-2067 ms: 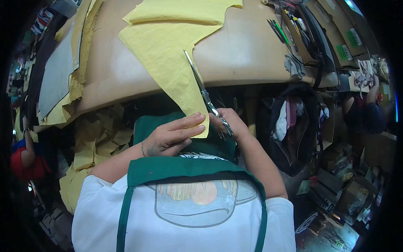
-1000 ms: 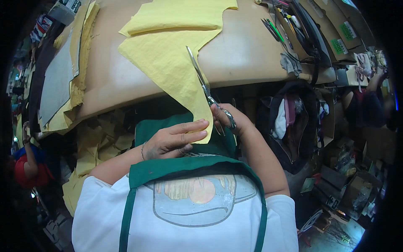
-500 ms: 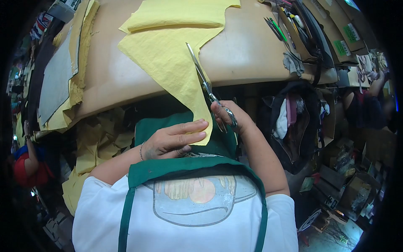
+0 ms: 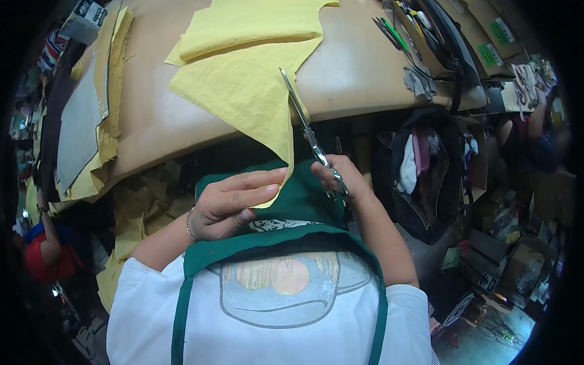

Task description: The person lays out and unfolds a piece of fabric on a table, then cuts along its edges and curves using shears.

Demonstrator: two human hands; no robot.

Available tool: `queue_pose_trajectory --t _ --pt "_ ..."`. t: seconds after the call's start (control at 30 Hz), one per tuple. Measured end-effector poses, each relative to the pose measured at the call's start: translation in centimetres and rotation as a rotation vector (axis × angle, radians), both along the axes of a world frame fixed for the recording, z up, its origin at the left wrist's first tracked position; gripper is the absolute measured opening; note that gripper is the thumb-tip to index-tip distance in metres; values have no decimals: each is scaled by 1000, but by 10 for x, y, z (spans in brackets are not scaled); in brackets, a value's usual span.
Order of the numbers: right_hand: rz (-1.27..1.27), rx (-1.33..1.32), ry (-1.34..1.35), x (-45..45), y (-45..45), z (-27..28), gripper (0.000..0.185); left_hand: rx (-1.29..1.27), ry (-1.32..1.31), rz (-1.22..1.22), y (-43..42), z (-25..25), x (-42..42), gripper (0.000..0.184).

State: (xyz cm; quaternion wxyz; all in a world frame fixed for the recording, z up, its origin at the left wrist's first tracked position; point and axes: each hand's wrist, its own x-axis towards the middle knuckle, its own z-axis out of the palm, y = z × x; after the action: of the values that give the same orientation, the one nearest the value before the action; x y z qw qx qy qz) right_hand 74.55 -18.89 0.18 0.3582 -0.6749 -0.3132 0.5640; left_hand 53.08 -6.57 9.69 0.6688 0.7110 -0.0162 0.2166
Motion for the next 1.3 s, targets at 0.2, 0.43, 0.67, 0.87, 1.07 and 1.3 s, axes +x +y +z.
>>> queue_pose_trajectory --t 0.2,0.43,0.67,0.87,1.07,1.3 --pt "-36 3 -46 -1 -11 4 63 -27 -17 -43 3 2 4 35" --pt "-96 -5 -151 -7 -20 9 61 -51 -46 -59 8 3 6 35" --pt "-159 -23 -160 -14 -30 5 61 -21 -63 15 26 10 11 33" --pt "-233 -8 -115 -19 -34 4 60 -233 95 224 89 -15 20 33" --pt "-211 -27 -109 -17 -33 12 61 748 548 886 183 -71 26 54" --pt "-171 -74 -189 -11 -33 19 64 876 1116 925 195 -60 44 37"
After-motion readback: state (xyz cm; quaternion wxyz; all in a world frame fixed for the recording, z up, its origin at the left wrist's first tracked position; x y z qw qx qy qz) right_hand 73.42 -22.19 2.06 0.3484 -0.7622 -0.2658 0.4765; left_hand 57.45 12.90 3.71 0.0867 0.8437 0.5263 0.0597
